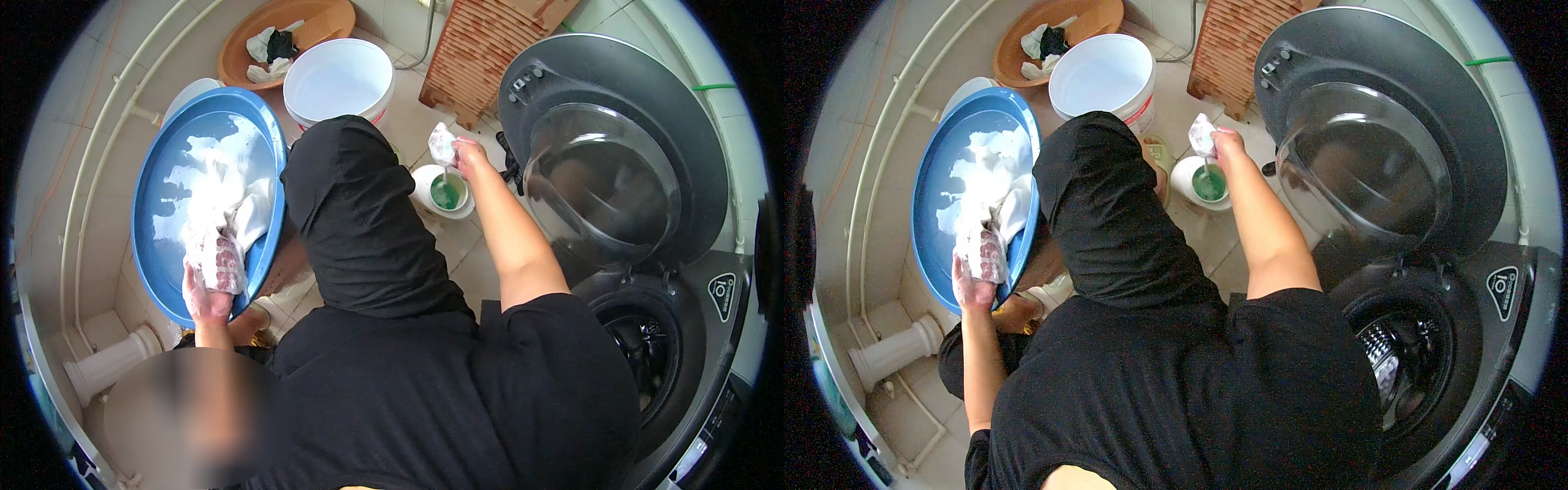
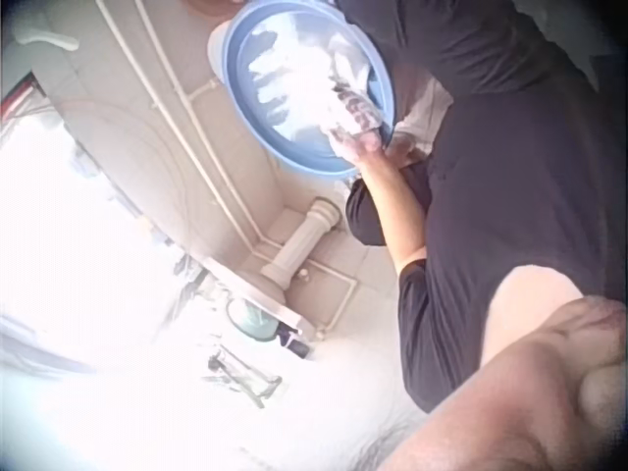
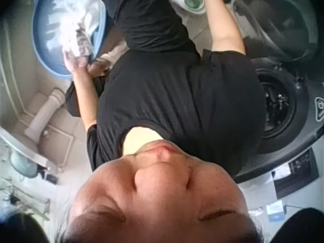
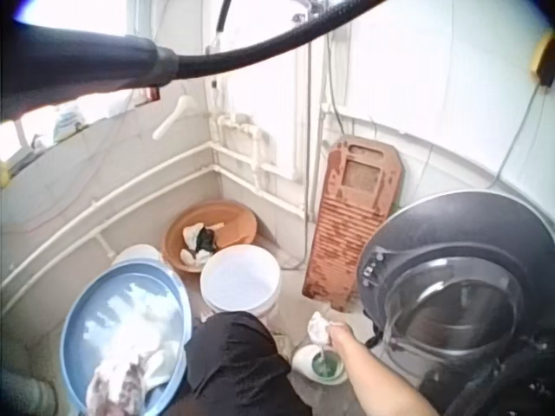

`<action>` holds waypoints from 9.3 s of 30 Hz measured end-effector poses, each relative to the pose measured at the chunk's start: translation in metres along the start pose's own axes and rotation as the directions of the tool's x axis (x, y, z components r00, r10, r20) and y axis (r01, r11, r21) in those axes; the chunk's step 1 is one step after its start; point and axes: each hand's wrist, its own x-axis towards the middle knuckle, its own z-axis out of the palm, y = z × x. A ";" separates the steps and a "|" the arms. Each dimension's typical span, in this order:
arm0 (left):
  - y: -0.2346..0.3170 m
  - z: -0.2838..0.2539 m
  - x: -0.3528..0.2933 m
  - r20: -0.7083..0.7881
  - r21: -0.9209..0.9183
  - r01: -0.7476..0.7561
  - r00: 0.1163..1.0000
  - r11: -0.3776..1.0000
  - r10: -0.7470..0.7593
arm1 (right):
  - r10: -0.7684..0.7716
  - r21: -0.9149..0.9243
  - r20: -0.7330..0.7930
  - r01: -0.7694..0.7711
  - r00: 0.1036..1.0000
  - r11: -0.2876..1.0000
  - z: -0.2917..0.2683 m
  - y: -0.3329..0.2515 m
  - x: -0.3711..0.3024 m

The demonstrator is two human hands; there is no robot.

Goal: The person hand-washes clothes in a blue basin filled with water. They scrub and rinse a white t-shirt and a dark garment, using both hands to agitate the fabric and squeeze out water. The person occasionally lifts the clothes to inspect them before submerging them again.

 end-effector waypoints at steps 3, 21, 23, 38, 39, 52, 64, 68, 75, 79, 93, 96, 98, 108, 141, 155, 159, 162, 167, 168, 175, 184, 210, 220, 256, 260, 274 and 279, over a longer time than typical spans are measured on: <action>-0.003 -0.011 0.005 -0.124 0.103 -0.076 0.988 0.992 0.088 | -0.032 -0.232 -0.102 0.007 0.994 0.973 -0.002 0.012 0.025; 0.063 0.085 -0.051 0.499 0.555 -0.346 0.866 0.757 0.030 | -0.054 0.221 0.968 0.726 -0.246 0.651 0.332 -0.064 -0.325; 0.079 0.079 -0.049 0.479 0.508 -0.347 0.874 0.788 0.076 | 0.353 -0.178 0.932 0.756 -0.075 0.630 0.342 -0.043 -0.327; 0.051 0.022 0.051 -0.363 -0.205 -0.130 0.931 0.970 0.048 | -0.280 0.327 0.911 0.944 -0.302 0.046 0.347 0.052 -0.370; 0.049 0.038 0.043 -0.378 -0.274 -0.165 0.924 0.947 0.051 | -0.273 0.100 0.959 0.994 -0.081 0.054 0.360 0.050 -0.351; 0.053 0.053 0.031 -0.309 -0.097 -0.044 0.951 0.994 0.011 | -0.238 -0.040 0.966 0.964 0.106 0.264 0.377 0.052 -0.334; 0.028 0.003 0.050 0.030 -0.428 -0.042 0.998 0.903 0.061 | -0.198 0.107 0.979 0.958 -0.054 0.265 0.349 0.061 -0.358; 0.013 -0.027 0.063 0.035 -0.423 -0.125 0.988 0.898 0.154 | -0.095 0.142 0.988 0.958 -0.121 0.250 0.341 0.066 -0.367; 0.016 -0.037 0.069 0.330 -0.489 0.024 0.930 0.872 0.160 | -0.247 0.246 0.950 0.947 -0.193 0.204 0.345 0.059 -0.370; 0.012 -0.020 0.062 -0.117 -0.371 -0.087 0.992 0.924 0.046 | -0.051 0.079 0.996 0.956 -0.068 0.281 0.347 0.061 -0.361; 0.043 0.032 0.032 -0.163 -0.414 -0.079 0.987 0.907 0.011 | -0.250 0.034 0.967 0.950 0.047 0.311 0.374 0.057 -0.341; 0.031 -0.005 0.047 -0.027 -0.304 -0.154 0.988 0.940 0.153 | -0.219 0.351 0.923 0.926 -0.318 0.137 0.348 0.067 -0.361; 0.023 -0.028 0.057 0.155 -0.393 -0.142 0.964 0.908 0.217 | -0.241 0.508 0.847 0.856 -0.474 0.100 0.341 0.070 -0.370; 0.023 -0.027 0.059 -0.169 -0.027 -0.172 0.972 0.985 0.165 | -0.295 0.503 0.845 0.851 -0.446 0.154 0.341 0.067 -0.374; 0.085 0.033 0.001 0.292 -0.401 0.155 0.956 0.903 -0.035 | 0.366 -0.333 0.931 0.427 0.005 0.841 0.393 -0.017 -0.312; 0.087 0.027 0.001 -0.063 0.312 -0.284 0.946 0.907 0.318 | 0.285 -0.285 0.958 -0.003 0.018 0.959 0.385 -0.024 -0.307; 0.092 0.032 -0.005 -0.042 0.294 -0.333 0.932 0.896 0.361 | 0.288 -0.289 0.957 -0.021 -0.038 0.957 0.384 -0.023 -0.302; 0.093 0.033 -0.007 -0.004 0.310 -0.387 0.913 0.869 0.408 | 0.283 -0.283 0.959 -0.020 -0.019 0.959 0.384 -0.023 -0.300; 0.091 0.036 -0.005 0.037 0.364 -0.445 0.885 0.818 0.465 | 0.265 -0.264 0.964 -0.050 0.024 0.963 0.384 -0.022 -0.304; 0.091 0.039 -0.006 0.053 0.431 -0.454 0.875 0.780 0.480 | 0.267 -0.265 0.963 -0.056 0.032 0.963 0.384 -0.023 -0.306; 0.096 0.034 -0.003 0.073 0.417 -0.362 0.928 0.834 0.366 | 0.249 -0.245 0.965 -0.049 0.081 0.968 0.384 -0.023 -0.303; 0.094 0.033 -0.003 0.069 0.330 -0.341 0.939 0.880 0.338 | 0.258 -0.254 0.964 -0.066 0.069 0.965 0.387 -0.017 -0.300; 0.051 -0.029 0.066 -0.007 -0.582 -0.167 0.980 0.796 0.200 | -0.321 0.508 0.854 0.791 -0.410 0.341 0.355 0.039 -0.374; 0.057 0.040 0.029 -0.299 -0.206 -0.048 0.954 0.977 -0.016 | -0.377 0.245 0.914 0.947 -0.153 0.209 0.361 0.061 -0.354; 0.094 0.017 0.031 0.056 -0.345 -0.138 0.984 0.928 0.167 | 0.339 -0.327 0.920 0.859 0.194 0.394 0.405 0.056 -0.242; 0.098 -0.011 0.039 0.123 -0.292 -0.245 0.949 0.925 0.290 | 0.277 -0.315 0.948 0.583 0.157 0.749 0.399 0.051 -0.272; 0.048 0.024 0.047 -0.197 -0.250 -0.116 0.978 0.961 0.067 | -0.346 0.099 0.937 0.985 -0.045 0.141 0.385 0.057 -0.325; 0.010 -0.031 0.064 0.268 -0.405 -0.277 0.875 0.871 0.403 | -0.256 0.487 0.857 0.865 -0.448 0.117 0.348 0.060 -0.369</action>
